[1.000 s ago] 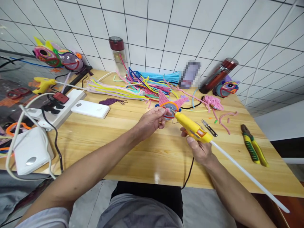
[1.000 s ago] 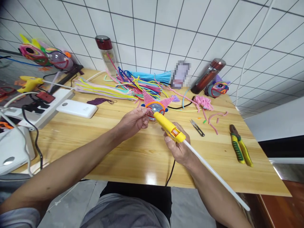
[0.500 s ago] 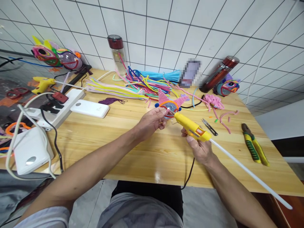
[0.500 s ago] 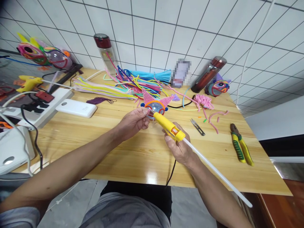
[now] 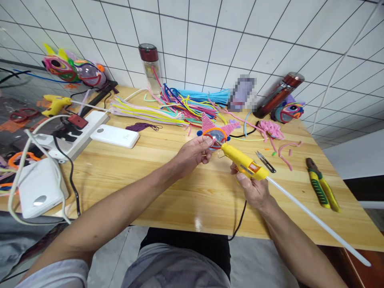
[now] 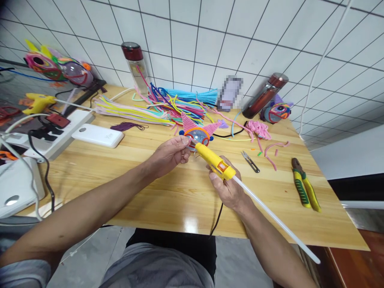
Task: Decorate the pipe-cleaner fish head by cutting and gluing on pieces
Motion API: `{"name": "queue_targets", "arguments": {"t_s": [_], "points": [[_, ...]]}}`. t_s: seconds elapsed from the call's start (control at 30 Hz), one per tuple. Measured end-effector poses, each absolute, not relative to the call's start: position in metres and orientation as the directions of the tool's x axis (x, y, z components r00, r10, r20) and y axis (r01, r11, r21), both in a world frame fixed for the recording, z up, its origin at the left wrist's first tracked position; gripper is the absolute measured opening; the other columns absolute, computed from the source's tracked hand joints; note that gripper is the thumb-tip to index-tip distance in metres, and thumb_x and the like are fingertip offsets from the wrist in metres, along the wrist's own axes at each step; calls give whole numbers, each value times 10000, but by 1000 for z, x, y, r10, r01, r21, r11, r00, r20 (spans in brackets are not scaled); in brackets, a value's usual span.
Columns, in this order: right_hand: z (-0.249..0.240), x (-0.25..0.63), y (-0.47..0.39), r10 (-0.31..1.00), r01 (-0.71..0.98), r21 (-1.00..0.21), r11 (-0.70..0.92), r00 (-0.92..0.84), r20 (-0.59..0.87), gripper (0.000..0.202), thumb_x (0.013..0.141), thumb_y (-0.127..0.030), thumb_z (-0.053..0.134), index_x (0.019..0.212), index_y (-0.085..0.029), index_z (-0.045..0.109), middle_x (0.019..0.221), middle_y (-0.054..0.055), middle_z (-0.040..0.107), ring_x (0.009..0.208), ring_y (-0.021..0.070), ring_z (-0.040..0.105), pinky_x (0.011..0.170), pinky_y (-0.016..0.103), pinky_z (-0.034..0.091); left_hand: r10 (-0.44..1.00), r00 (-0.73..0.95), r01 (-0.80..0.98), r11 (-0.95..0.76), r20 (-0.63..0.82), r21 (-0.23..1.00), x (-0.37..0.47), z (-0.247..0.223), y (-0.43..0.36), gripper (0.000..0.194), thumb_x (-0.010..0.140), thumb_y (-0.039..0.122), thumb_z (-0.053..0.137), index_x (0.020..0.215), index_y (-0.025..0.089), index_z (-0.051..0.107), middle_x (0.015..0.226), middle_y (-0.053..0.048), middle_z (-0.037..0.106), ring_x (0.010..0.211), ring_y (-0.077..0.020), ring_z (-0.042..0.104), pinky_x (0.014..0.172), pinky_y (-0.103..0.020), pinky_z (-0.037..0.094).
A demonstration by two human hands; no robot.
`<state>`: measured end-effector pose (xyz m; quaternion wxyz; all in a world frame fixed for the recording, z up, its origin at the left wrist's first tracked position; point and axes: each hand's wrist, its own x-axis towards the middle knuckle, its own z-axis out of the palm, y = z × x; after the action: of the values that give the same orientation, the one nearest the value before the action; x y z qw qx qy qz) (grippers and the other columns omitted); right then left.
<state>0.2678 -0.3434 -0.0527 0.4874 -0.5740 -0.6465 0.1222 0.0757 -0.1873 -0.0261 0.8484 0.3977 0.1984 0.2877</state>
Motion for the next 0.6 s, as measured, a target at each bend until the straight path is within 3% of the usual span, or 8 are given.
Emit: {"name": "queue_targets", "arguments": {"t_s": [0.6], "points": [[-51, 268, -343, 857, 666, -677, 313, 109, 503, 289, 1083, -496, 578, 1048, -246, 718, 937, 62, 725, 773, 219, 696, 731, 386, 587, 631, 769, -311, 511, -103, 802, 76, -29, -187, 347, 875, 421, 889, 907, 155, 669, 678, 28, 611, 537, -69, 526, 533, -195, 379]]}}
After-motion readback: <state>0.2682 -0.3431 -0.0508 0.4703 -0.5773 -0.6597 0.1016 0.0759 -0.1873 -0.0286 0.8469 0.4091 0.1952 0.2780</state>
